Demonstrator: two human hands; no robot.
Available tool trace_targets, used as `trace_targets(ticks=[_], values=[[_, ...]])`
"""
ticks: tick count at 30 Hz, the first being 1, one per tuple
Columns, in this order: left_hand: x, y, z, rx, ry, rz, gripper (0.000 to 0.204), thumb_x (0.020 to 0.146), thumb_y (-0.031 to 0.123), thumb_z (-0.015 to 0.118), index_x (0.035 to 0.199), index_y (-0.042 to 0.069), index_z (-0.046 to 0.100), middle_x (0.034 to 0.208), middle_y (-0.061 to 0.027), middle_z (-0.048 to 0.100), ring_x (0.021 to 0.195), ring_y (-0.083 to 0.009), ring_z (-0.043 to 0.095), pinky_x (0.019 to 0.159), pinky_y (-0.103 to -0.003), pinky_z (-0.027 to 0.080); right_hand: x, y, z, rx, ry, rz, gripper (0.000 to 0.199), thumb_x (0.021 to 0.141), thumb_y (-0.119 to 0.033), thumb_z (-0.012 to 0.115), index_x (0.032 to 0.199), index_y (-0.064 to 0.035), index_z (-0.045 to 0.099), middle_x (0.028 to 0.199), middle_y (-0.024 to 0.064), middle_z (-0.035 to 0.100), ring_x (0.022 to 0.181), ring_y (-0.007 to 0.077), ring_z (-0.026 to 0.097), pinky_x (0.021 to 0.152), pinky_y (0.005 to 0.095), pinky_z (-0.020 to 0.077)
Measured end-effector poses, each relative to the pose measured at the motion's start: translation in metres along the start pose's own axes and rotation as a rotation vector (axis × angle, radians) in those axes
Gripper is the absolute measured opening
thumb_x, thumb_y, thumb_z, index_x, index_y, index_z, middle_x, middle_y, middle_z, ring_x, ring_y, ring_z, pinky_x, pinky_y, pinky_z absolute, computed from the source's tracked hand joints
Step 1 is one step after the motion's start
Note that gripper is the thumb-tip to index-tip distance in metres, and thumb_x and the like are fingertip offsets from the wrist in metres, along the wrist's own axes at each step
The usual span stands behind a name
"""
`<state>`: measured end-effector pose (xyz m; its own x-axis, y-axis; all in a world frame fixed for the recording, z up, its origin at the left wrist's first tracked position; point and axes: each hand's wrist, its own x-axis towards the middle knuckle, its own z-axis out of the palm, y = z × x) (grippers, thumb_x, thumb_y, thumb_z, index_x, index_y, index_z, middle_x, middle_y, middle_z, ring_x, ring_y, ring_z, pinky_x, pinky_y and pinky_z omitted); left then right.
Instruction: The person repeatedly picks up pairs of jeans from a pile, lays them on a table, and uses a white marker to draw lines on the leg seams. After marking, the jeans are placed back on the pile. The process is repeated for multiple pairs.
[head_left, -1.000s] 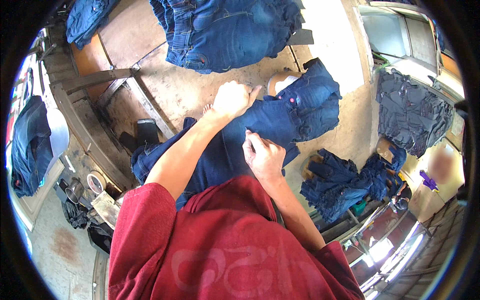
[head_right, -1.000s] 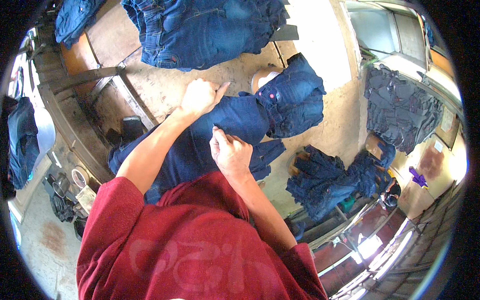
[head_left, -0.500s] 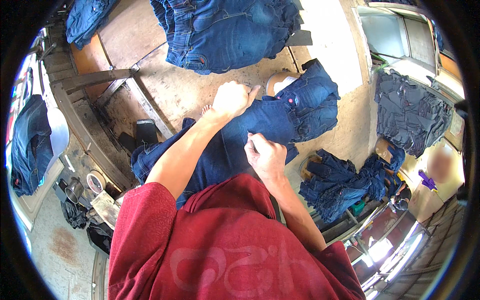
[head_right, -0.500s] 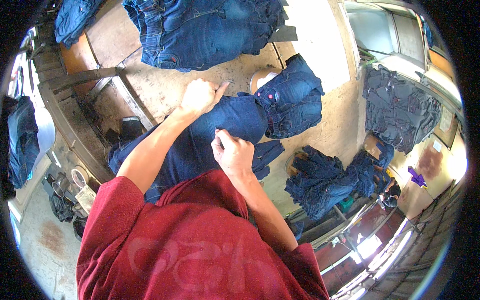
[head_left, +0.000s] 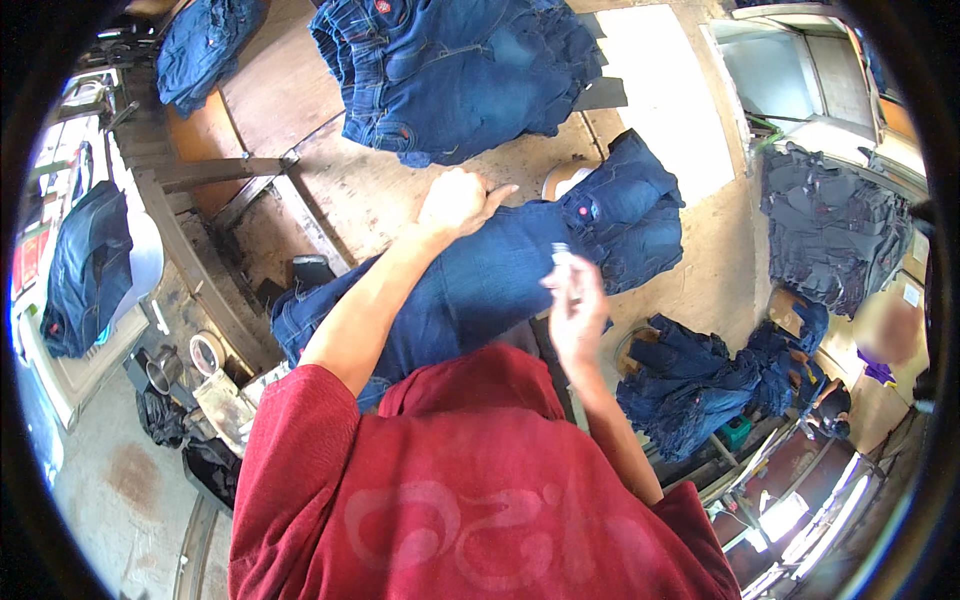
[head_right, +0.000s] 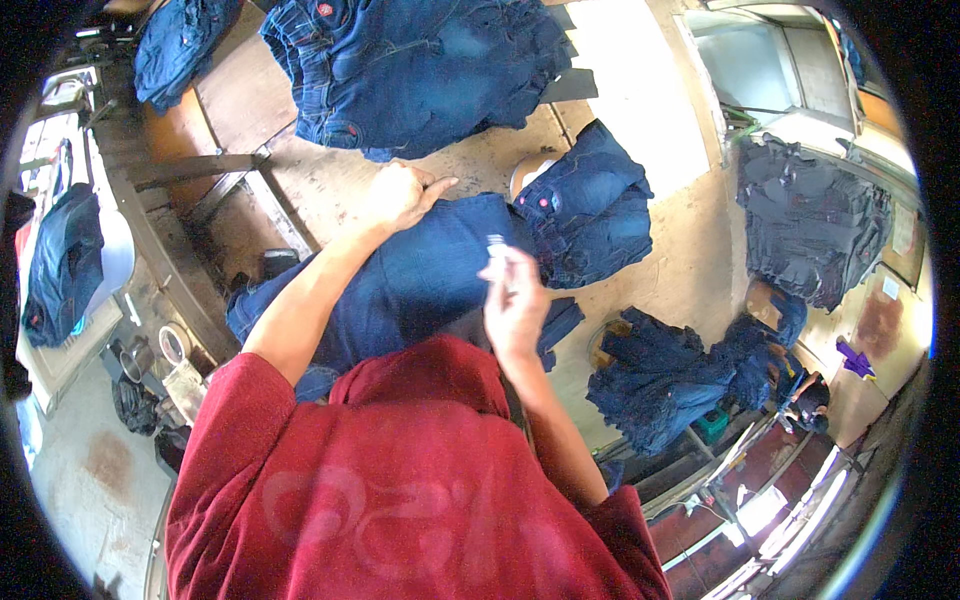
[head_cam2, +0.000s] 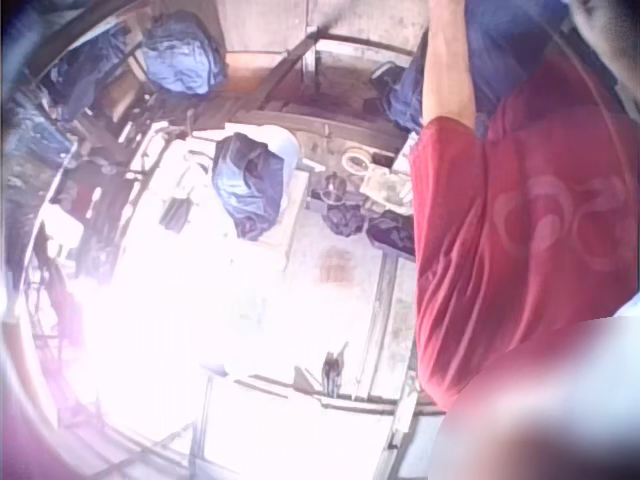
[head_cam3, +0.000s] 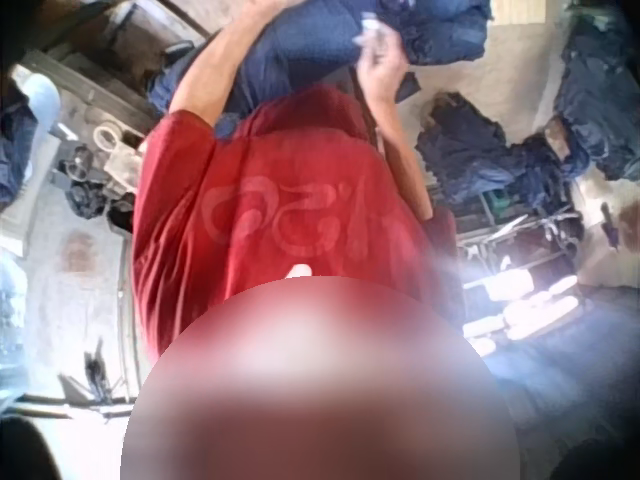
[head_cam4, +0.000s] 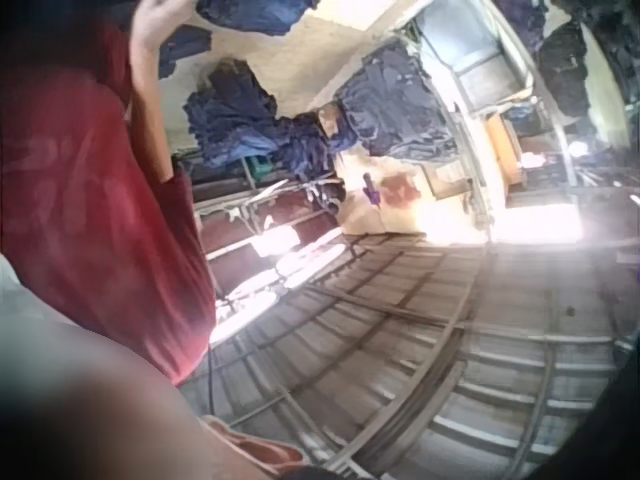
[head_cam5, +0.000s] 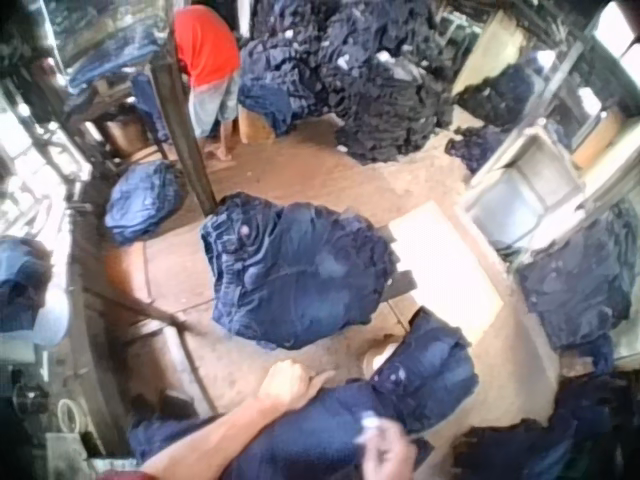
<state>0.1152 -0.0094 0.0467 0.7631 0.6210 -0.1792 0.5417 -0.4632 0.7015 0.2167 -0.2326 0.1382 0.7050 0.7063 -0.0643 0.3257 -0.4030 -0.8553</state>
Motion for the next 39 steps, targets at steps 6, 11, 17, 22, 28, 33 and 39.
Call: trace_targets(ticks=[6,11,17,22,28,33,39], values=[[-0.101,-0.008,-0.099,0.037,0.001,-0.19,0.057,0.089,0.05,0.087,0.117,0.003,0.07,0.111,-0.0203,0.075,0.095,-0.0358,0.076,0.087,-0.047,0.059,0.008,0.062,-0.057,0.628,-0.038,1.241,0.045,0.1,-0.061,0.075,0.103,-0.0205,0.057,0.07,-0.0099,0.039,0.059,0.0034,0.046,0.049,0.0209,0.0391],[-0.181,-0.026,-0.129,0.154,-0.322,-0.373,0.079,0.088,0.058,0.084,0.139,0.0,0.07,0.117,-0.0279,0.078,0.11,-0.0436,0.076,0.097,-0.05,0.059,0.034,0.113,-0.035,0.722,0.156,1.132,0.042,0.099,-0.039,0.084,0.079,-0.0231,0.052,0.059,-0.0089,0.035,0.044,0.0066,0.035,0.041,0.0267,0.0288],[-0.158,-0.043,-0.095,0.045,-0.168,-0.167,0.05,0.1,0.046,0.077,0.119,0.0,0.079,0.103,-0.0264,0.078,0.096,-0.0442,0.076,0.084,-0.047,0.06,0.101,0.161,-0.027,0.594,0.348,0.992,0.025,0.097,-0.028,0.088,0.095,-0.0109,0.07,0.064,-0.0062,0.039,0.048,0.0096,0.038,0.044,0.0299,0.0297],[-0.148,-0.062,-0.103,-0.228,-0.339,-0.243,0.046,0.095,0.042,0.085,0.116,0.001,0.082,0.096,-0.0168,0.083,0.081,-0.0247,0.077,0.076,-0.042,0.059,0.065,0.118,-0.044,-0.379,0.091,0.437,0.036,0.11,-0.036,0.068,0.105,-0.0002,0.067,0.077,0.0104,0.065,0.069,0.024,0.062,0.07,0.0433,0.0516],[-0.143,-0.076,-0.111,-0.316,-0.336,-0.218,0.039,0.094,0.038,0.087,0.111,0.004,0.085,0.089,-0.0112,0.084,0.072,-0.0111,0.068,0.072,-0.037,0.057,-0.046,-0.05,0.035,-0.291,-0.3,-0.066,0.029,0.106,-0.015,0.07,0.134,-0.0057,0.066,0.107,0.016,0.08,0.088,0.0301,0.08,0.08,0.0414,0.0617],[-0.14,-0.098,-0.116,-0.536,-0.43,-0.104,0.029,0.093,0.026,0.089,0.109,0.002,0.085,0.091,-0.005,0.084,0.081,-0.0041,0.062,0.08,-0.033,0.057,-0.083,-0.106,0.124,-0.274,-0.267,-0.365,0.026,0.092,0.0,0.081,0.118,-0.0007,0.077,0.093,0.0141,0.081,0.071,0.0282,0.077,0.062,0.037,0.0596],[-0.141,-0.11,-0.12,-0.552,-0.389,-0.126,0.031,0.092,0.021,0.09,0.115,0.002,0.083,0.096,-0.0077,0.085,0.086,-0.0038,0.063,0.083,-0.035,0.058,-0.084,-0.102,0.151,-0.406,-0.226,-0.376,0.021,0.089,-0.003,0.08,0.111,-0.0035,0.077,0.081,0.0085,0.076,0.057,0.0234,0.069,0.054,0.0346,0.0544]])
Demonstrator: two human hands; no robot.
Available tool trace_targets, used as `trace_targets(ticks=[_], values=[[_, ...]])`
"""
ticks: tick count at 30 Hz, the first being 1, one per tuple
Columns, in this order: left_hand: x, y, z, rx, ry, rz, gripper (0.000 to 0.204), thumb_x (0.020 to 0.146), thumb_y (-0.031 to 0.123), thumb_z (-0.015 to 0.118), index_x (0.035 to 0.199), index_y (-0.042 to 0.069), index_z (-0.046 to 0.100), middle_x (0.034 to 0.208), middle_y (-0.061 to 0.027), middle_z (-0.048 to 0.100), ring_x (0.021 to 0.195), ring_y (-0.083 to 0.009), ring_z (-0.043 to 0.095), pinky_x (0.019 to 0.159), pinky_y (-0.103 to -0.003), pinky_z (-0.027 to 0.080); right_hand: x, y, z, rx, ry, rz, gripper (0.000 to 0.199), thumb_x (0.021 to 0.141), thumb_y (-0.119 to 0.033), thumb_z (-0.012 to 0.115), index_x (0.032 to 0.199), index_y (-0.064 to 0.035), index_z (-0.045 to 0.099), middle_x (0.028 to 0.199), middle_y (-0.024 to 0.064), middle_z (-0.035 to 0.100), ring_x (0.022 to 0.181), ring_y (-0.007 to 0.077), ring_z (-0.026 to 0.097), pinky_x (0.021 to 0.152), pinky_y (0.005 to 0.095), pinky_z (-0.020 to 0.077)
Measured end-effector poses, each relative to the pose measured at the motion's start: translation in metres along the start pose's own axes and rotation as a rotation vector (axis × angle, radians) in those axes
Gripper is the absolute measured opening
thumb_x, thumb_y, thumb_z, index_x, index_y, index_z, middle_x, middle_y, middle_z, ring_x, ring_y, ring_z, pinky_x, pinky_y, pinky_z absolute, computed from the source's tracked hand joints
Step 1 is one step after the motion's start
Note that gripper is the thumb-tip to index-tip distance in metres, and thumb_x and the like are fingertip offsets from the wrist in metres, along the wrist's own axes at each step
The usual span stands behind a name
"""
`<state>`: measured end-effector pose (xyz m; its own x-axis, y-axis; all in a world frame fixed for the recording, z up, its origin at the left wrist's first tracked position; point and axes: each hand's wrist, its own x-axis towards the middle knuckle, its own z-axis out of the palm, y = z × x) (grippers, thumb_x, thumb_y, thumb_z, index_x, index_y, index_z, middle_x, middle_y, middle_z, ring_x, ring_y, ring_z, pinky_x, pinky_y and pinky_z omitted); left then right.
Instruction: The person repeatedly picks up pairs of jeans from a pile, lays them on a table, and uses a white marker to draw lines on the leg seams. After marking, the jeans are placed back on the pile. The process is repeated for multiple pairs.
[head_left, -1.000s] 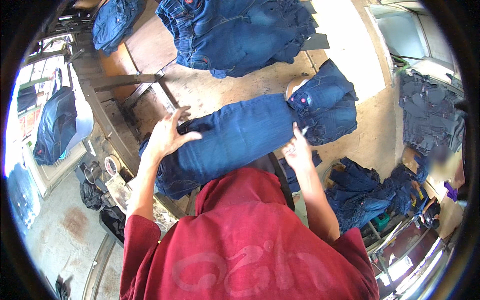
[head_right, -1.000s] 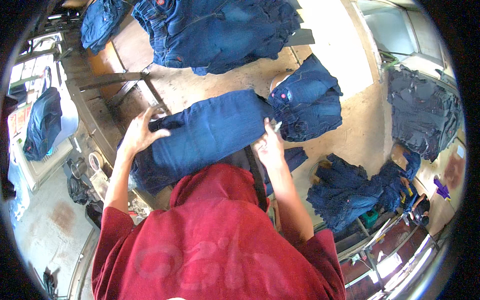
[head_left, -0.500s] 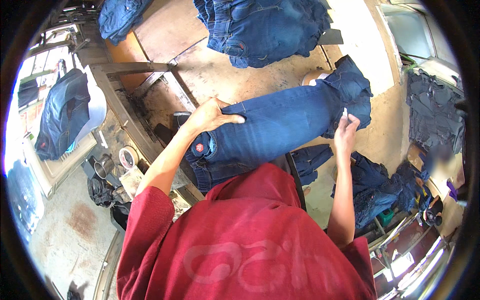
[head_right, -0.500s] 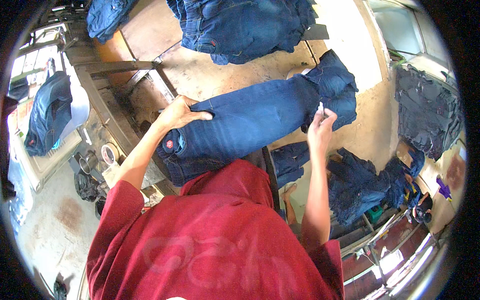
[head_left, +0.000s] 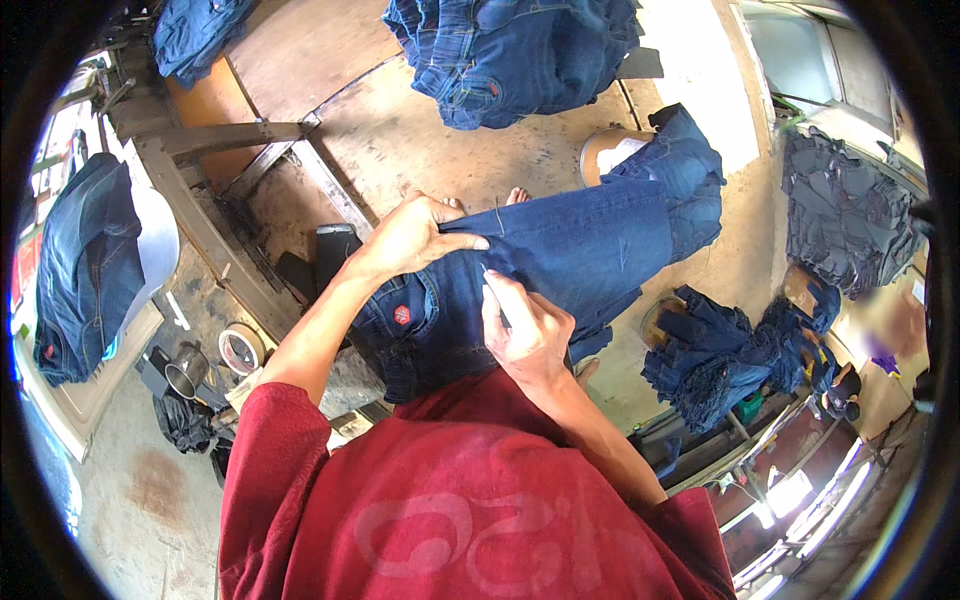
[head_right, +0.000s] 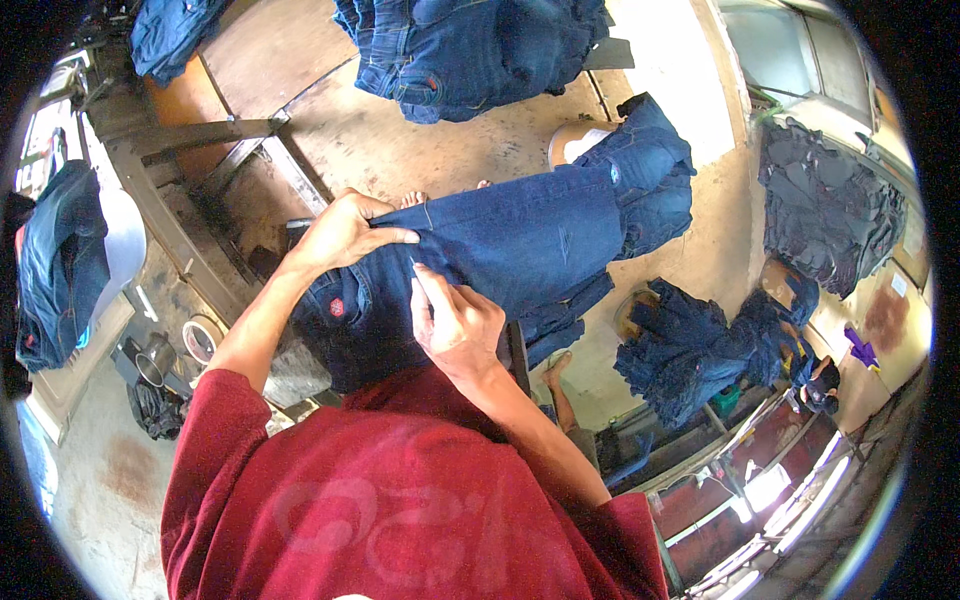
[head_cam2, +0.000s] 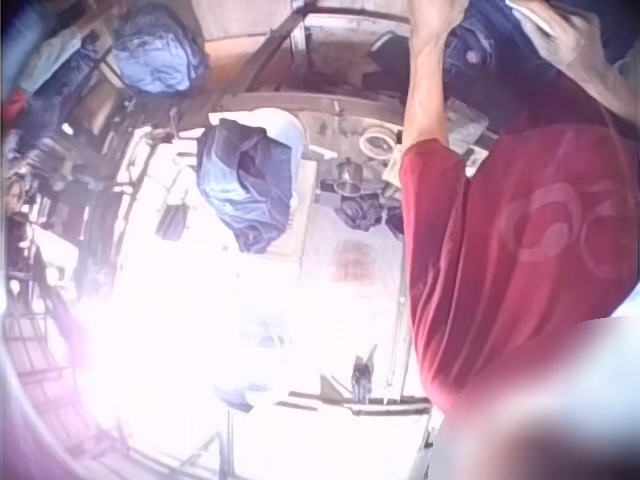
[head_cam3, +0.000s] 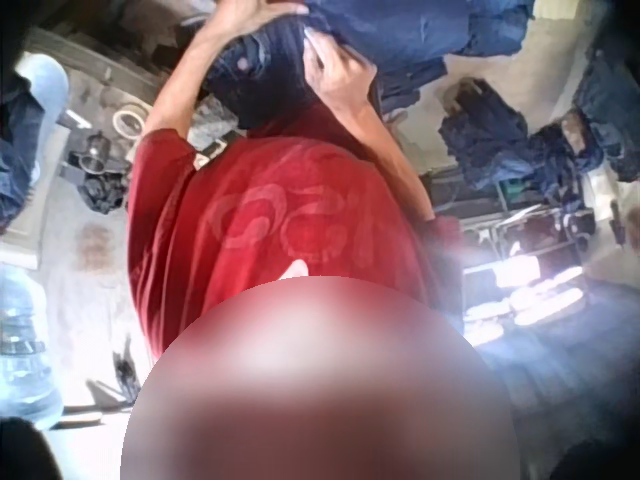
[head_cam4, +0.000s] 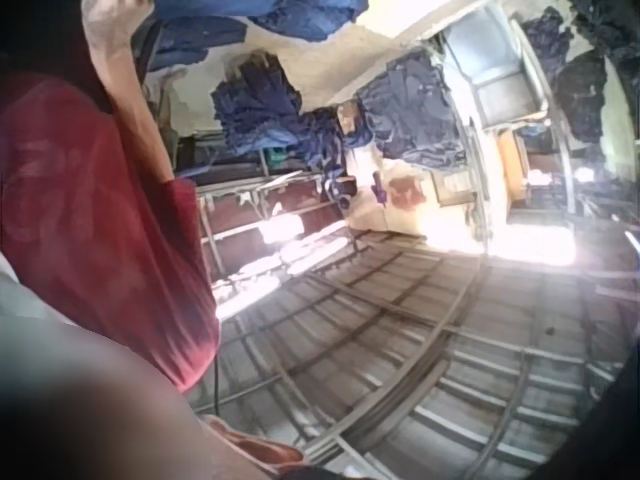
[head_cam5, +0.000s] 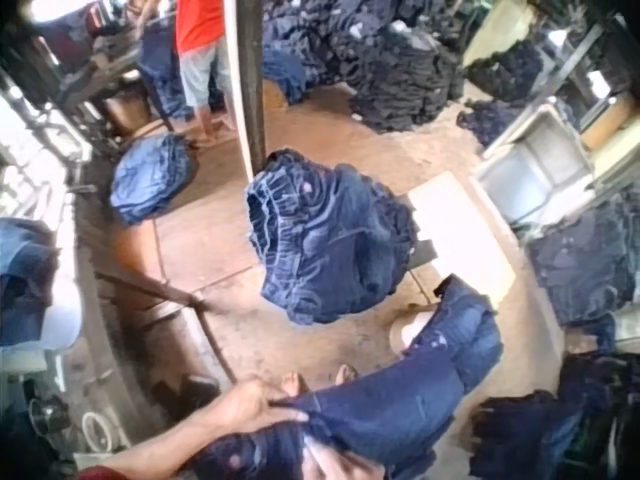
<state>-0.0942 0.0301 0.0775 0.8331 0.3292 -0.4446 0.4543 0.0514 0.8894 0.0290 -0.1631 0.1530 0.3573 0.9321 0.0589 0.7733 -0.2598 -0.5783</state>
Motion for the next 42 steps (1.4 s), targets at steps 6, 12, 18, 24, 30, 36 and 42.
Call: trace_targets(ticks=[6,12,18,24,30,36,42], values=[[0.001,0.001,0.002,0.042,-0.001,-0.012,0.029,0.091,0.019,0.09,0.114,0.002,0.082,0.098,-0.0187,0.081,0.085,-0.009,0.069,0.086,-0.036,0.058,0.007,-0.015,0.009,-0.188,-0.151,0.064,0.021,0.091,-0.012,0.074,0.112,-0.0095,0.075,0.066,0.0048,0.068,0.053,0.0258,0.066,0.051,0.0391,0.0547],[0.001,-0.003,0.003,0.06,-0.005,-0.054,0.029,0.09,0.018,0.09,0.112,0.001,0.081,0.095,-0.0195,0.079,0.08,-0.0137,0.067,0.085,-0.037,0.057,0.009,-0.013,0.005,0.011,-0.065,0.195,0.004,0.092,-0.011,0.077,0.096,-0.0111,0.075,0.067,0.0082,0.07,0.055,0.026,0.07,0.051,0.0387,0.0525],[0.002,-0.005,0.004,0.034,0.023,-0.026,0.029,0.09,0.018,0.091,0.111,0.001,0.081,0.094,-0.0199,0.079,0.081,-0.0132,0.07,0.085,-0.039,0.058,0.012,-0.012,0.01,-0.116,-0.139,0.117,0.009,0.091,-0.008,0.078,0.099,-0.0098,0.076,0.071,0.0103,0.073,0.057,0.0276,0.071,0.052,0.0394,0.0543],[0.001,-0.002,0.005,0.033,0.055,0.021,0.029,0.09,0.019,0.09,0.112,0.001,0.081,0.095,-0.0206,0.079,0.083,-0.0123,0.072,0.084,-0.039,0.058,0.01,-0.012,0.003,-0.042,-0.16,0.185,0.006,0.092,-0.009,0.077,0.098,-0.01,0.076,0.066,0.0103,0.07,0.054,0.0282,0.069,0.05,0.0395,0.053],[0.001,-0.002,0.004,0.016,0.057,0.04,0.029,0.092,0.019,0.089,0.113,0.001,0.081,0.095,-0.02,0.08,0.083,-0.0146,0.073,0.083,-0.039,0.058,0.014,-0.01,0.009,-0.051,-0.16,0.163,0.009,0.091,-0.007,0.077,0.099,-0.0094,0.075,0.066,0.0126,0.07,0.055,0.0312,0.07,0.052,0.0415,0.0548],[0.002,0.001,0.003,0.053,0.054,0.031,0.028,0.091,0.018,0.089,0.112,0.001,0.081,0.096,-0.0206,0.08,0.084,-0.0164,0.076,0.081,-0.039,0.058,0.014,-0.009,0.0,-0.014,-0.148,0.167,0.008,0.092,-0.008,0.077,0.099,-0.0093,0.074,0.065,0.0114,0.069,0.055,0.0289,0.07,0.05,0.0407,0.0531],[0.003,0.0,0.003,0.041,0.029,-0.024,0.028,0.091,0.018,0.089,0.111,0.001,0.081,0.095,-0.0207,0.08,0.085,-0.0178,0.077,0.083,-0.039,0.058,0.018,-0.006,0.004,-0.047,-0.185,0.131,0.008,0.091,-0.005,0.077,0.097,-0.0087,0.074,0.069,0.0134,0.072,0.055,0.0313,0.071,0.051,0.042,0.0544]])
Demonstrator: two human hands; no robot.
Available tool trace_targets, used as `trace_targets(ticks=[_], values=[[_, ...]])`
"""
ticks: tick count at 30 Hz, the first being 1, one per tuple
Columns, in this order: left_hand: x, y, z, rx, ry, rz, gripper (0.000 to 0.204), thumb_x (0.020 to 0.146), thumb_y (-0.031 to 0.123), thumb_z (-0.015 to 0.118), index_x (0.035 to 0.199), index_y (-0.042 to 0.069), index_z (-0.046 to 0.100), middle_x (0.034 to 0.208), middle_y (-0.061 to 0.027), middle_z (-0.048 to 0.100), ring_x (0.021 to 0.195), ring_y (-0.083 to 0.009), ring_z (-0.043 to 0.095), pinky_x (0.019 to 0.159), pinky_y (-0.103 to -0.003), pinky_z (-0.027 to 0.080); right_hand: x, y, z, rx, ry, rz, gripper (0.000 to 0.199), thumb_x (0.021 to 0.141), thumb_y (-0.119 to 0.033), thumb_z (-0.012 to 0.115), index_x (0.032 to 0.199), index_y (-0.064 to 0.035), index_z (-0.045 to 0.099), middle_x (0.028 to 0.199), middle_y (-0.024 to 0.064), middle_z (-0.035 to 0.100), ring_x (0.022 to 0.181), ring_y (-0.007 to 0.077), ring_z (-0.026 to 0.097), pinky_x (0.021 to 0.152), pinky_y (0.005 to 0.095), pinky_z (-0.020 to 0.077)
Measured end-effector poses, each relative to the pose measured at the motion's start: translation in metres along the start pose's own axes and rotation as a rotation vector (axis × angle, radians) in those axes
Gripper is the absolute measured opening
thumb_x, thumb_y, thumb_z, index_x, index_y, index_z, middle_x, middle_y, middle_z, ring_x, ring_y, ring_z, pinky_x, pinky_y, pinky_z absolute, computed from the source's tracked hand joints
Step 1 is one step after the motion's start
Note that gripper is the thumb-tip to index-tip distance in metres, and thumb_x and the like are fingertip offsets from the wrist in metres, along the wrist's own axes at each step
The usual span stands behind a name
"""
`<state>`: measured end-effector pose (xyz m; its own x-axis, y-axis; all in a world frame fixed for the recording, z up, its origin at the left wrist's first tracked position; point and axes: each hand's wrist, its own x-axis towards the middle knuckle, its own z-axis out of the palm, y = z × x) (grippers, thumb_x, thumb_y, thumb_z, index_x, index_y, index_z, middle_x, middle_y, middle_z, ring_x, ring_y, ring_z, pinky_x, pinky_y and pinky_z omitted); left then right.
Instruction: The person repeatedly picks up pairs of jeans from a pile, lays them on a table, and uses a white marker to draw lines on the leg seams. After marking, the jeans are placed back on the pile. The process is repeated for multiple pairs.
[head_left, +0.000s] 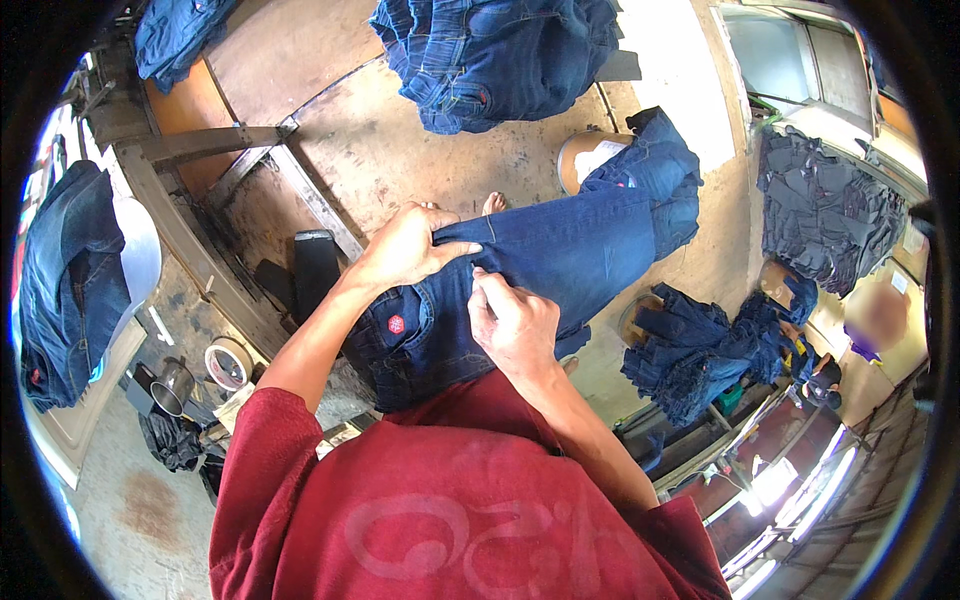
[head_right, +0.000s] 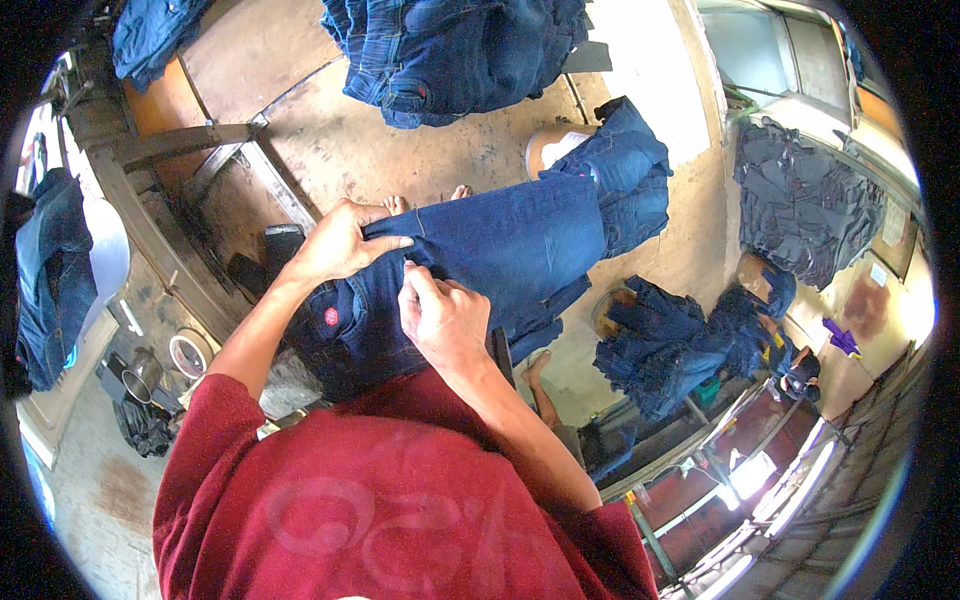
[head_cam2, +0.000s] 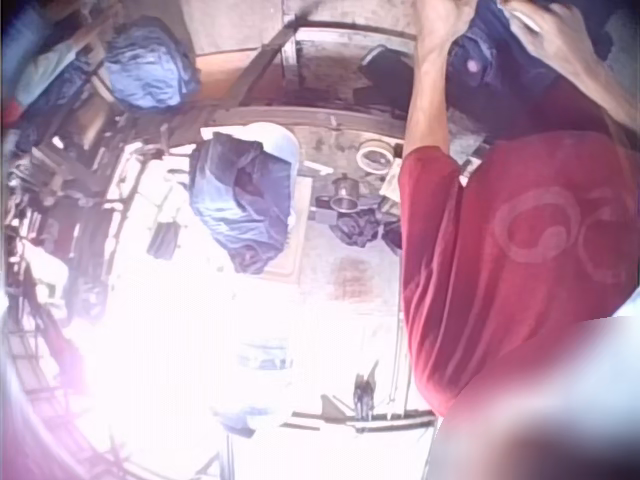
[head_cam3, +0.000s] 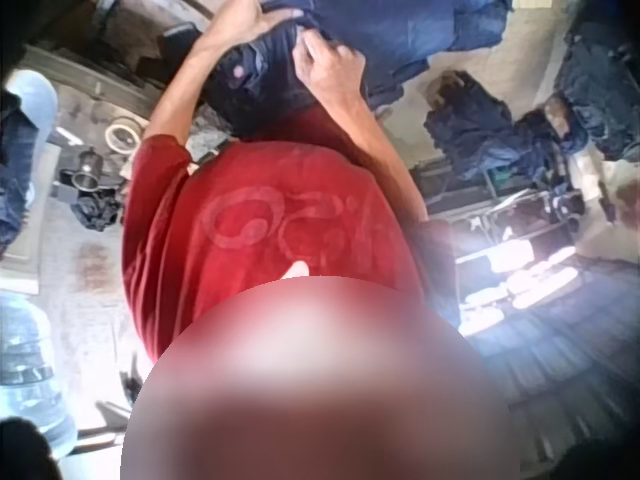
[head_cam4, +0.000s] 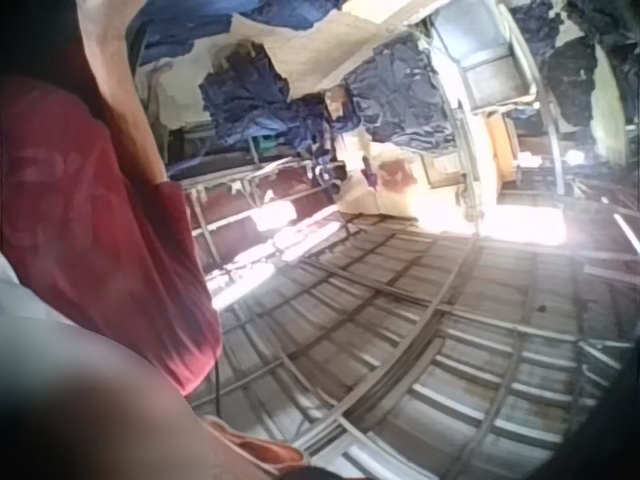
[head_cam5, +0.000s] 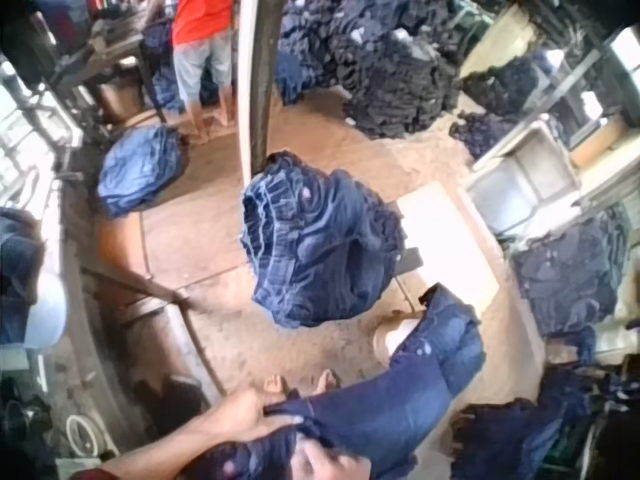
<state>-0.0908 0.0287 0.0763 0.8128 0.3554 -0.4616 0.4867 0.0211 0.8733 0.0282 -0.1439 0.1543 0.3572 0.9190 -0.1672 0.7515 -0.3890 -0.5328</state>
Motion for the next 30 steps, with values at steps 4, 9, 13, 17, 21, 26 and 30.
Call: trace_targets(ticks=[4,9,13,17,21,26,30], values=[[0.0,-0.001,0.001,0.01,0.026,0.048,0.027,0.091,0.017,0.089,0.111,0.001,0.081,0.095,-0.0209,0.08,0.084,-0.019,0.077,0.083,-0.039,0.058,-0.004,0.0,-0.008,-0.039,-0.09,0.019,0.009,0.091,-0.006,0.077,0.099,-0.0082,0.075,0.069,0.0123,0.072,0.056,0.03,0.071,0.051,0.0406,0.0543],[0.0,-0.001,0.0,0.009,0.008,0.063,0.025,0.091,0.016,0.088,0.111,0.001,0.082,0.097,-0.0215,0.08,0.085,-0.0205,0.078,0.082,-0.04,0.059,0.003,0.0,0.0,0.09,0.09,0.024,0.006,0.093,-0.012,0.076,0.099,-0.0098,0.075,0.066,0.0117,0.07,0.053,0.0304,0.07,0.049,0.0417,0.054],[-0.001,0.002,0.0,-0.003,0.017,0.037,0.026,0.091,0.016,0.088,0.111,0.001,0.081,0.096,-0.0217,0.08,0.085,-0.0217,0.079,0.082,-0.04,0.059,-0.003,-0.002,-0.001,-0.086,-0.022,0.041,0.007,0.093,-0.011,0.076,0.1,-0.0104,0.075,0.068,0.0121,0.072,0.056,0.0298,0.072,0.051,0.0413,0.0563],[0.0,0.003,0.0,-0.032,0.046,0.079,0.027,0.091,0.016,0.088,0.111,0.001,0.081,0.092,-0.0224,0.079,0.081,-0.0228,0.078,0.078,-0.041,0.058,-0.006,-0.002,-0.005,-0.055,-0.018,0.052,0.005,0.093,-0.011,0.076,0.095,-0.01,0.072,0.065,0.0119,0.07,0.055,0.0297,0.071,0.051,0.0408,0.056],[0.0,0.001,0.001,-0.009,0.037,0.061,0.026,0.09,0.017,0.088,0.11,0.001,0.08,0.089,-0.0216,0.078,0.075,-0.0224,0.076,0.075,-0.04,0.057,0.004,0.002,0.0,0.051,0.077,0.031,0.007,0.093,-0.01,0.076,0.09,-0.0092,0.07,0.064,0.0129,0.069,0.054,0.0308,0.071,0.051,0.0412,0.0551],[0.001,-0.001,0.002,0.039,0.022,0.038,0.024,0.09,0.015,0.087,0.108,0.0,0.08,0.086,-0.0205,0.076,0.073,-0.0204,0.073,0.074,-0.04,0.057,0.0,0.003,-0.008,-0.079,-0.083,0.009,0.005,0.093,-0.008,0.076,0.097,-0.0079,0.072,0.066,0.0124,0.07,0.054,0.0296,0.071,0.051,0.0415,0.0546],[0.004,-0.004,0.003,0.021,0.026,0.05,0.023,0.091,0.015,0.086,0.108,0.0,0.08,0.086,-0.0208,0.076,0.074,-0.0197,0.074,0.074,-0.039,0.057,0.002,0.003,-0.006,0.057,0.025,0.03,0.006,0.094,-0.01,0.076,0.098,-0.0086,0.073,0.062,0.0121,0.067,0.052,0.0308,0.07,0.05,0.0425,0.054]])
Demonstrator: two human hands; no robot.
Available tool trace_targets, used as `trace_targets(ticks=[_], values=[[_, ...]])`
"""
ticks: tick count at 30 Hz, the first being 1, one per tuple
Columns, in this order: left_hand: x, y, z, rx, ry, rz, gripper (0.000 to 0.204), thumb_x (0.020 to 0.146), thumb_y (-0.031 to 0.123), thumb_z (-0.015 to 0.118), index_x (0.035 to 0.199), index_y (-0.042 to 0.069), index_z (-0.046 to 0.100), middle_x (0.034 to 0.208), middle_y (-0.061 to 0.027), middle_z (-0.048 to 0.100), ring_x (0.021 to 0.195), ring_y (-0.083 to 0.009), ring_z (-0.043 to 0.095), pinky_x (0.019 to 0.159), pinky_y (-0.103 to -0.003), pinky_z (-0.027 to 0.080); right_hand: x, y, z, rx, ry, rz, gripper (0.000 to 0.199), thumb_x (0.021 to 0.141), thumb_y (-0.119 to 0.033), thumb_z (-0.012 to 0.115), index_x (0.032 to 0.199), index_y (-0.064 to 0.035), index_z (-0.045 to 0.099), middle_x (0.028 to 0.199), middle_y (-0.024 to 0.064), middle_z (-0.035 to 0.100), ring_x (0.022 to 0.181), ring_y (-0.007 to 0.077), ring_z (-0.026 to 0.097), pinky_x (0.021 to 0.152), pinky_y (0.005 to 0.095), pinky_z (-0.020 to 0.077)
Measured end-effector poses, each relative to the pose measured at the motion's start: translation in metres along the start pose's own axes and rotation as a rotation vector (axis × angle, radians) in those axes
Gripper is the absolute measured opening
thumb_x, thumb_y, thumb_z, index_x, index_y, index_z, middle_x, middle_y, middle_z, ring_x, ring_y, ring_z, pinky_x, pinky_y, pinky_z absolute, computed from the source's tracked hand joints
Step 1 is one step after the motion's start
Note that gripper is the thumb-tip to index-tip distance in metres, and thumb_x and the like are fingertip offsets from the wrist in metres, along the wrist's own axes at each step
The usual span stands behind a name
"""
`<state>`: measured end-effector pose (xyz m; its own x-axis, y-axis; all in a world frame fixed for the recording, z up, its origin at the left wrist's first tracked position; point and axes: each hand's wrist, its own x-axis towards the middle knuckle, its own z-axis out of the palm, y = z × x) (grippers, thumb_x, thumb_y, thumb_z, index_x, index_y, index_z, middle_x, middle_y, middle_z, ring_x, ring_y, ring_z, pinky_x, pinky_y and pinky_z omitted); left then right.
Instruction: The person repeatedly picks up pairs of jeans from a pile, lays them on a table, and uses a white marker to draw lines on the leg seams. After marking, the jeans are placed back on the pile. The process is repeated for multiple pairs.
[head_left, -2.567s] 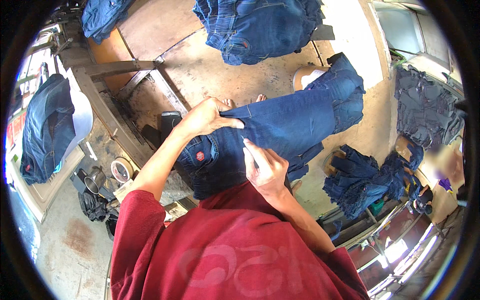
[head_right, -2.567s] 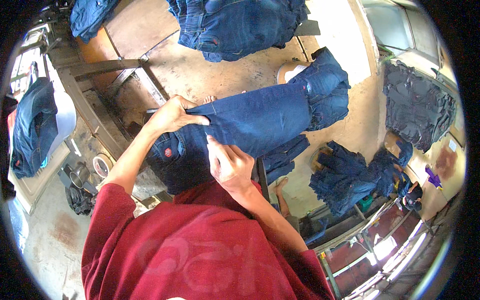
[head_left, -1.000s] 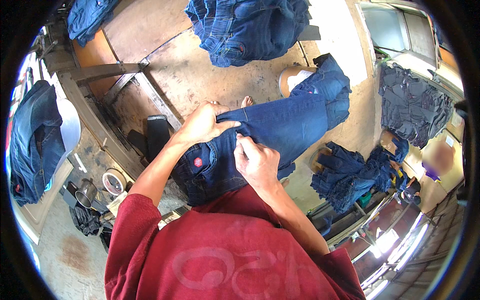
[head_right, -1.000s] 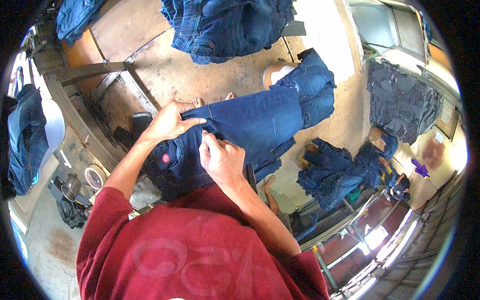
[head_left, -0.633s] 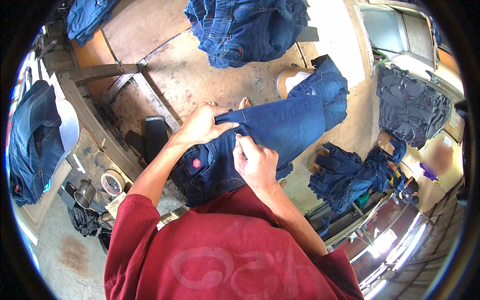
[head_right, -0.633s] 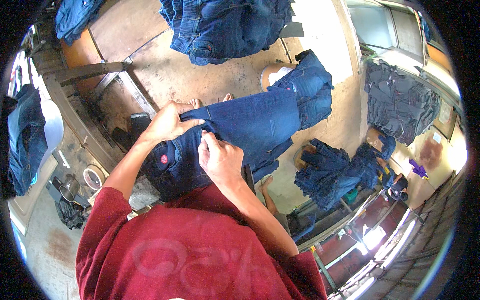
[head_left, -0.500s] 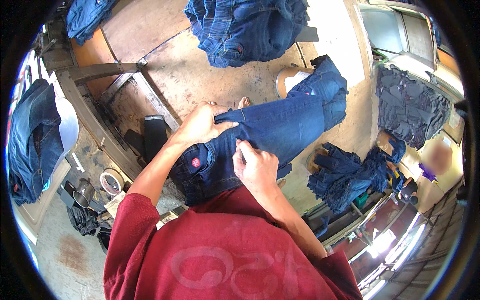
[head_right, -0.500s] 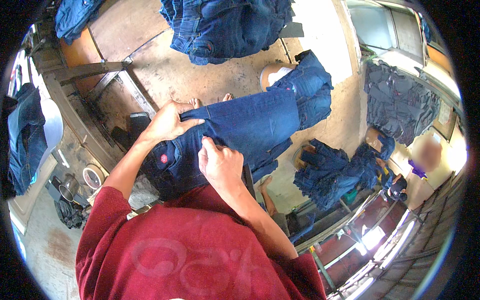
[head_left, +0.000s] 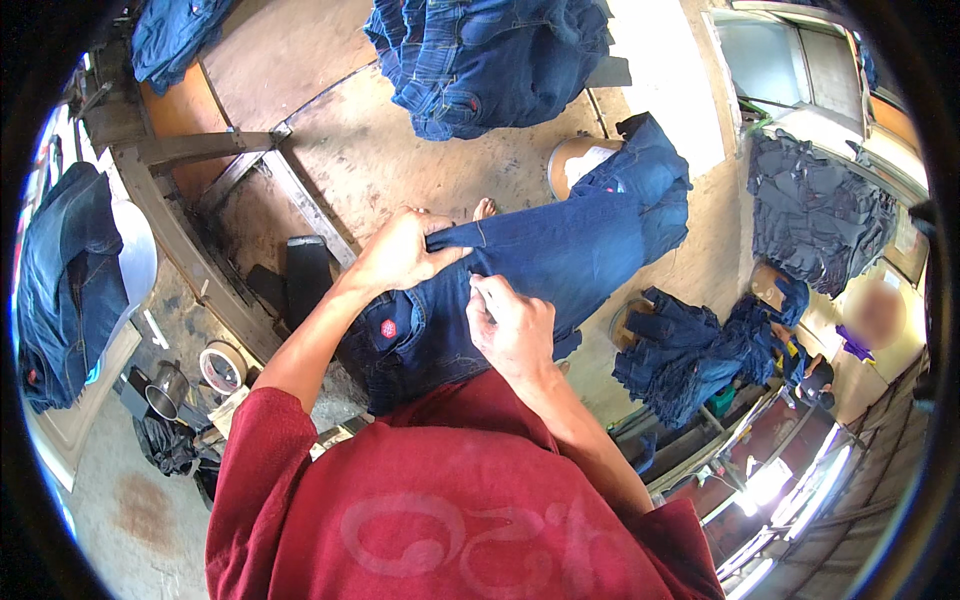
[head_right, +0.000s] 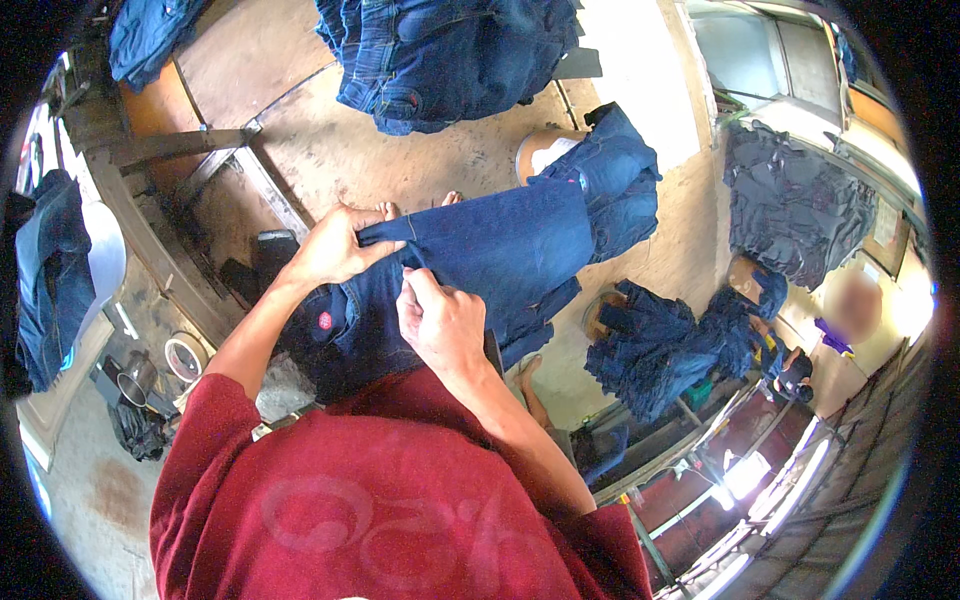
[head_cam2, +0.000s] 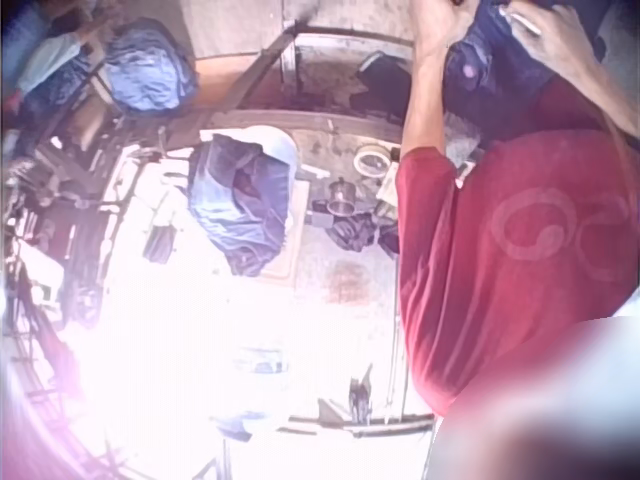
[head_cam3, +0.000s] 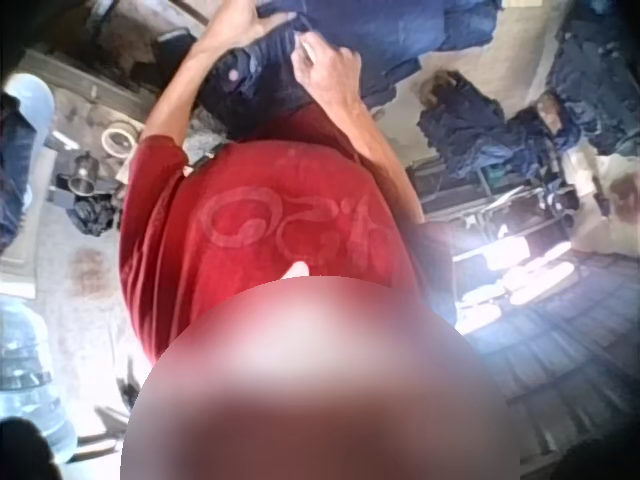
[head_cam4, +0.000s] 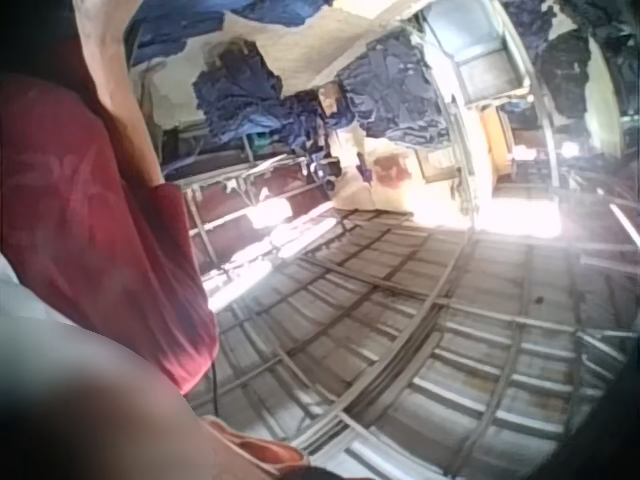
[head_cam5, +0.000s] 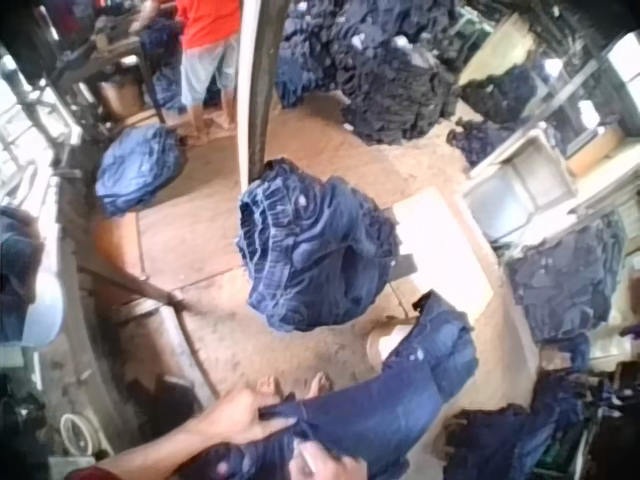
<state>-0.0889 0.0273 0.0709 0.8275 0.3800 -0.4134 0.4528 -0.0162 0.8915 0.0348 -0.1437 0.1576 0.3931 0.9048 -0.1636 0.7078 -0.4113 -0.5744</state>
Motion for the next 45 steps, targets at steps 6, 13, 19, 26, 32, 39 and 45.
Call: trace_targets(ticks=[6,13,19,26,32,39,45], values=[[-0.002,-0.001,0.003,-0.039,0.016,0.0,0.022,0.091,0.015,0.086,0.107,0.0,0.079,0.085,-0.0195,0.076,0.076,-0.0193,0.074,0.077,-0.039,0.058,-0.002,-0.001,0.004,-0.133,-0.033,-0.012,0.008,0.093,-0.007,0.076,0.1,-0.0085,0.074,0.065,0.0131,0.07,0.054,0.032,0.071,0.051,0.0427,0.0555],[0.0,0.001,0.002,-0.01,0.009,-0.033,0.021,0.092,0.016,0.085,0.105,0.0,0.079,0.084,-0.0196,0.075,0.074,-0.0193,0.072,0.075,-0.04,0.057,0.001,0.003,0.006,0.006,0.05,-0.004,0.011,0.092,-0.011,0.072,0.102,-0.0103,0.072,0.063,0.0117,0.068,0.054,0.0339,0.07,0.05,0.0454,0.0571],[-0.001,0.001,0.003,-0.017,-0.012,-0.049,0.018,0.093,0.015,0.083,0.106,0.002,0.078,0.085,-0.0163,0.075,0.075,-0.0161,0.071,0.076,-0.039,0.057,-0.001,0.002,-0.005,-0.227,-0.137,0.031,0.009,0.092,-0.012,0.076,0.1,-0.0082,0.074,0.069,0.0143,0.073,0.058,0.0336,0.073,0.053,0.0421,0.0575],[0.003,-0.011,0.007,-0.031,-0.033,-0.041,0.016,0.095,0.013,0.081,0.107,0.002,0.078,0.087,-0.0119,0.077,0.078,-0.0111,0.066,0.078,-0.037,0.057,-0.021,-0.001,-0.001,0.071,0.016,0.022,0.017,0.092,-0.001,0.076,0.108,-0.0056,0.076,0.082,0.015,0.079,0.067,0.0274,0.079,0.058,0.037,0.0602],[0.004,-0.019,0.015,-0.113,0.079,0.056,0.023,0.093,0.023,0.083,0.098,0.0,0.081,0.068,-0.0164,0.068,0.058,-0.0176,0.06,0.061,-0.041,0.051,-0.026,-0.001,0.004,-0.149,-0.041,-0.043,0.009,0.091,-0.004,0.077,0.097,-0.0077,0.072,0.063,0.011,0.069,0.051,0.0299,0.069,0.048,0.04,0.0536],[0.004,-0.017,0.016,-0.096,0.121,0.039,0.023,0.093,0.022,0.083,0.103,0.001,0.082,0.071,-0.0161,0.07,0.061,-0.0185,0.062,0.064,-0.041,0.053,-0.021,0.003,0.004,0.017,0.078,-0.04,0.007,0.093,-0.008,0.076,0.099,-0.0084,0.073,0.063,0.0108,0.068,0.052,0.0291,0.069,0.048,0.0408,0.054],[0.004,-0.017,0.015,-0.09,0.066,-0.038,0.024,0.092,0.022,0.083,0.105,0.001,0.082,0.071,-0.0167,0.07,0.061,-0.0189,0.062,0.066,-0.041,0.053,-0.024,0.004,-0.004,-0.092,-0.105,-0.008,0.009,0.092,-0.005,0.076,0.1,-0.0084,0.074,0.066,0.012,0.071,0.056,0.0284,0.072,0.05,0.0396,0.055]])
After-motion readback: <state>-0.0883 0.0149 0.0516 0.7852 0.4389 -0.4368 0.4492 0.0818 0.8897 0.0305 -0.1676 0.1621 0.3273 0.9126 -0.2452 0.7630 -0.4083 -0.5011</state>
